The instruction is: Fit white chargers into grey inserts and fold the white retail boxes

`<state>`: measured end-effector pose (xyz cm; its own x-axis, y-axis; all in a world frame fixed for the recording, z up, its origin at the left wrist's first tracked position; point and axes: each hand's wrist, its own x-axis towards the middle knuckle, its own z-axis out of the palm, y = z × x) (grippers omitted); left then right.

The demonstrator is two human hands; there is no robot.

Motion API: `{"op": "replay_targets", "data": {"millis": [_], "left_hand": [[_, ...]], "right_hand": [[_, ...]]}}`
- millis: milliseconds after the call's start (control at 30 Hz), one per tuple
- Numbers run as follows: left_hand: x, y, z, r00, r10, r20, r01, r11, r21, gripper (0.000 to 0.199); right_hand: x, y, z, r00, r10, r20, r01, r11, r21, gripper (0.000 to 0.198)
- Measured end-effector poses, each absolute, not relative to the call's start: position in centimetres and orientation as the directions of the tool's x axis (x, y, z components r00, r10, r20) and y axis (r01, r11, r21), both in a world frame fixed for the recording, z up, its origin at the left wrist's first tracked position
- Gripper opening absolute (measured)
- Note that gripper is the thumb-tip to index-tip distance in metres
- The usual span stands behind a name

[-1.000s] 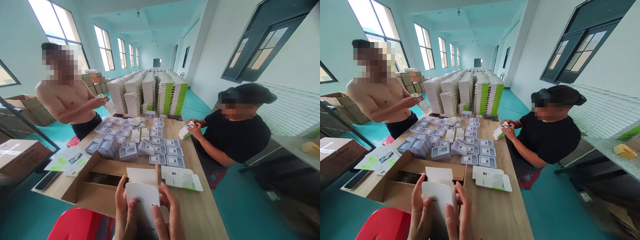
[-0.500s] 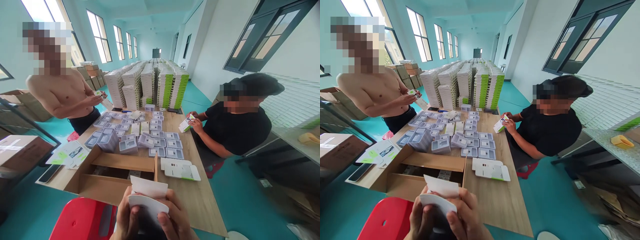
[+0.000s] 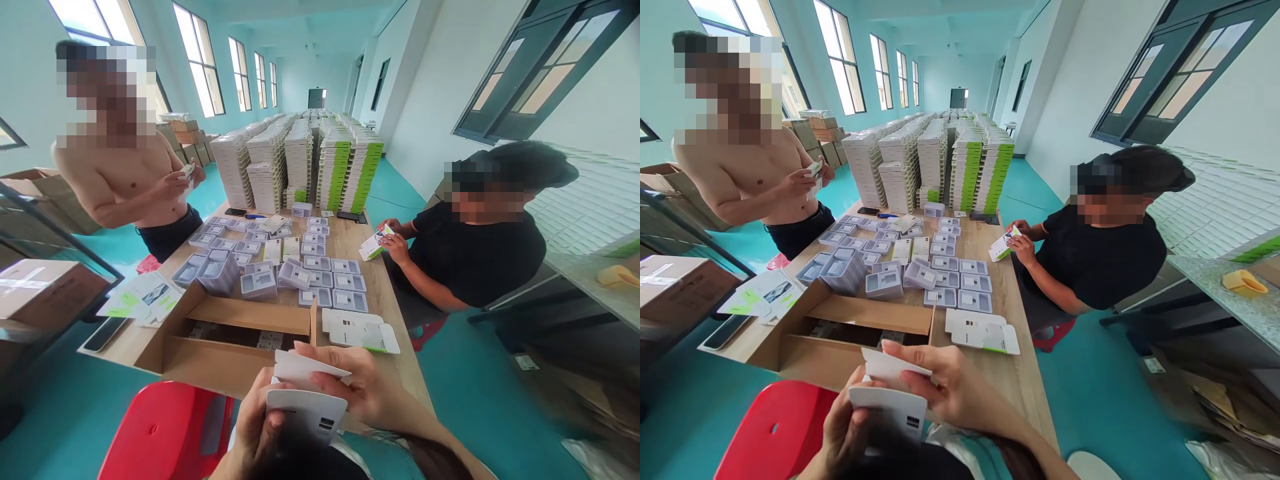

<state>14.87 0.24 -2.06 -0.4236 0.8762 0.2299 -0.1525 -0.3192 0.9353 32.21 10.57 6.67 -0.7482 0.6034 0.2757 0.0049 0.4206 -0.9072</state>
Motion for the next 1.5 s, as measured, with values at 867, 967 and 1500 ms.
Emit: {"op": "replay_targets", "data": {"millis": [867, 967, 1500], "left_hand": [[10.6, 0.5, -1.5, 0.169, 0.692, 0.702, 0.613, -0.631, 0.474, 0.042], [10.7, 0.8, -0.3, 0.222, 0.647, 0.729, 0.689, -0.633, 0.352, 0.043], [10.3, 1.5, 2.2, 0.297, 0.552, 0.779, 0.762, -0.628, 0.155, 0.048]], "right_hand": [[32.8, 15.7, 9.8, -0.993, 0.059, 0.104, -0.062, 0.489, -0.87, 0.044], [31.8, 14.6, 10.4, -0.968, 0.251, -0.015, 0.107, 0.356, -0.928, 0.03], [29.2, 12.1, 11.2, -0.945, 0.304, -0.123, 0.306, 0.682, -0.664, 0.027]]}}
